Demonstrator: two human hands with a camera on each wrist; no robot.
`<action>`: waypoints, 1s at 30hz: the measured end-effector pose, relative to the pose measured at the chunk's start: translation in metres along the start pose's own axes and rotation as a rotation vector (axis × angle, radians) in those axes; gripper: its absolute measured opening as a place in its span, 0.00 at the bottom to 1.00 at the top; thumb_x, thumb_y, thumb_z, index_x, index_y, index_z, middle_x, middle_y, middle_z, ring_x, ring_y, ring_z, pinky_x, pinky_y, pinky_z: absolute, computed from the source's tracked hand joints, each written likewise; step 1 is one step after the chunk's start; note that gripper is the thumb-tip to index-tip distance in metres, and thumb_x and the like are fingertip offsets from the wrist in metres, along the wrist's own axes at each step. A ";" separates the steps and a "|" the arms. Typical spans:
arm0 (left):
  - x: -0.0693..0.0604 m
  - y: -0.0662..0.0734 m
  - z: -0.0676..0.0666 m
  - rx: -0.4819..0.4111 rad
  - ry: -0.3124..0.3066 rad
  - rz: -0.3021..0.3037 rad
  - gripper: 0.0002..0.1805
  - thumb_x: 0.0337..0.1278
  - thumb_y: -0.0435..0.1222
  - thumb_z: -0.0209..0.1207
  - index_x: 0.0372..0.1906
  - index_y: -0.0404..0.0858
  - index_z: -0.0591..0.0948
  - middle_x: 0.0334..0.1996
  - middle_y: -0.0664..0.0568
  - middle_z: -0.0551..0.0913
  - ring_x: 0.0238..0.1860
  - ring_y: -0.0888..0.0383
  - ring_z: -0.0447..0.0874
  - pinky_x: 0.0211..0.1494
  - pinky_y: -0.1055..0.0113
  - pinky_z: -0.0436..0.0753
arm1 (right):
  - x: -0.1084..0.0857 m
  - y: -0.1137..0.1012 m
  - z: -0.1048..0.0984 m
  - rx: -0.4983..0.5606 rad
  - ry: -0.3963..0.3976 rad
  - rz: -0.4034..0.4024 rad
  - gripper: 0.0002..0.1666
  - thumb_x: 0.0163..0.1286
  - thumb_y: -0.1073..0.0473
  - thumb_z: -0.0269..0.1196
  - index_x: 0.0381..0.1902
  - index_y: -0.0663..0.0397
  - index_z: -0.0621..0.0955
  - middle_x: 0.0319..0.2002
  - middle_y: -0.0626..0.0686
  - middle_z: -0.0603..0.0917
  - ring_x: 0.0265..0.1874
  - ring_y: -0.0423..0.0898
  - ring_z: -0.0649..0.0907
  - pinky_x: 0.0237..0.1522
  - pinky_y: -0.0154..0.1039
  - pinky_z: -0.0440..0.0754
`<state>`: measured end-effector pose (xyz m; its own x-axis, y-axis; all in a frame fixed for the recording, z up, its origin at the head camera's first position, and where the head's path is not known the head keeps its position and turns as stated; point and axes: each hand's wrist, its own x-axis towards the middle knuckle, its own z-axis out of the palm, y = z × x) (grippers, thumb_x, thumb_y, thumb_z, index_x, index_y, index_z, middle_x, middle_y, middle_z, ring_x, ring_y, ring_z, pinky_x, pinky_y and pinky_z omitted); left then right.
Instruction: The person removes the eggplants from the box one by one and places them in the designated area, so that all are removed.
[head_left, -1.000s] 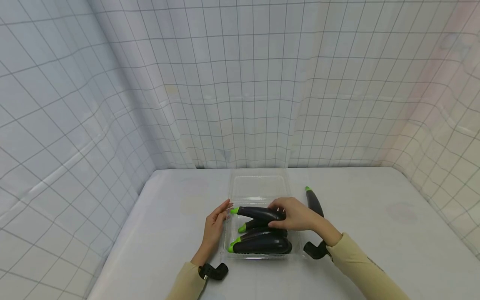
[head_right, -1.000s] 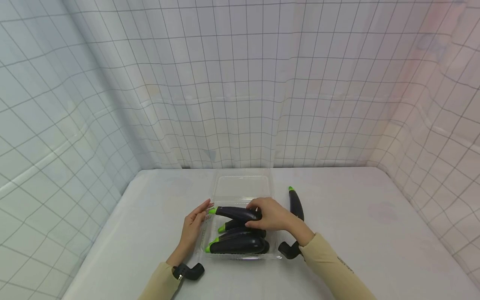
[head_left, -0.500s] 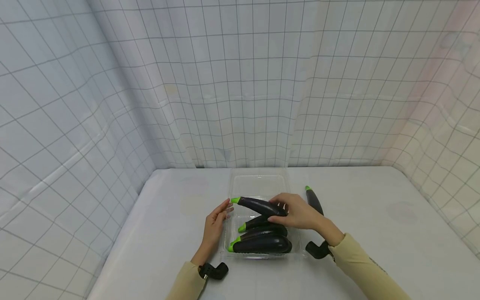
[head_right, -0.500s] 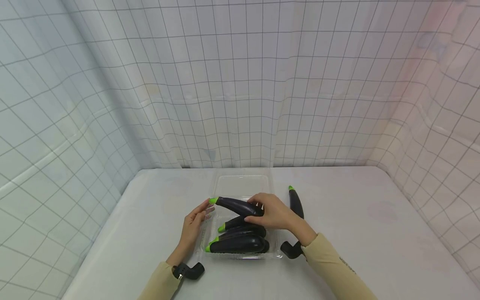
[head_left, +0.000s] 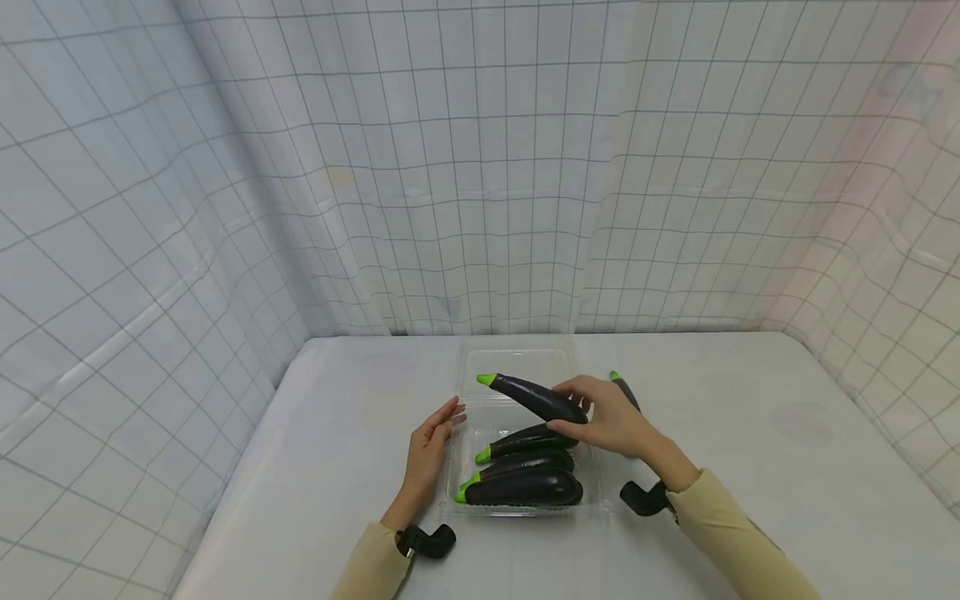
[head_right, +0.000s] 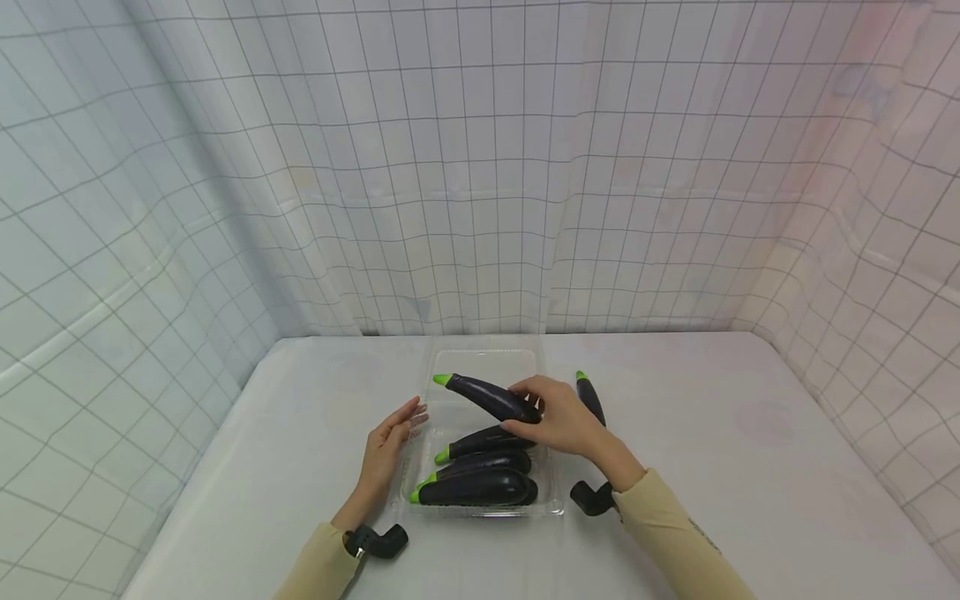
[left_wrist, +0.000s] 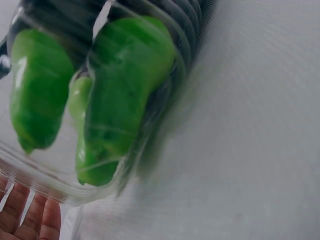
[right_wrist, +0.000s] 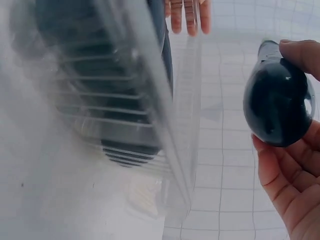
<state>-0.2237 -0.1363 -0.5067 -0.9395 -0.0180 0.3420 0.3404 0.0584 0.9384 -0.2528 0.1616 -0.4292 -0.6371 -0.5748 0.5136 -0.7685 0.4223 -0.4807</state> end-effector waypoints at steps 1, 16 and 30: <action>0.000 -0.004 0.000 0.003 0.005 -0.003 0.21 0.67 0.22 0.40 0.63 0.25 0.70 0.55 0.34 0.76 0.55 0.40 0.76 0.50 0.65 0.76 | -0.001 0.001 0.000 -0.006 0.019 -0.004 0.25 0.54 0.53 0.73 0.49 0.55 0.81 0.42 0.45 0.82 0.33 0.37 0.77 0.31 0.35 0.77; 0.002 -0.009 0.000 0.025 0.014 -0.002 0.21 0.69 0.24 0.41 0.63 0.29 0.71 0.55 0.37 0.77 0.55 0.43 0.77 0.51 0.65 0.75 | -0.013 0.019 -0.011 -0.084 0.258 0.061 0.27 0.49 0.56 0.75 0.47 0.57 0.81 0.36 0.47 0.82 0.25 0.38 0.77 0.26 0.38 0.76; -0.001 0.012 0.000 0.003 -0.022 -0.028 0.21 0.67 0.21 0.39 0.63 0.22 0.68 0.55 0.31 0.74 0.56 0.37 0.74 0.52 0.60 0.75 | -0.025 0.038 -0.028 -0.128 0.463 0.189 0.26 0.49 0.60 0.75 0.47 0.64 0.81 0.35 0.52 0.83 0.28 0.42 0.78 0.30 0.37 0.75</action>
<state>-0.2188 -0.1353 -0.4953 -0.9494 0.0020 0.3140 0.3136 0.0612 0.9476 -0.2682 0.2114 -0.4405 -0.7029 -0.1217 0.7008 -0.6200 0.5876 -0.5198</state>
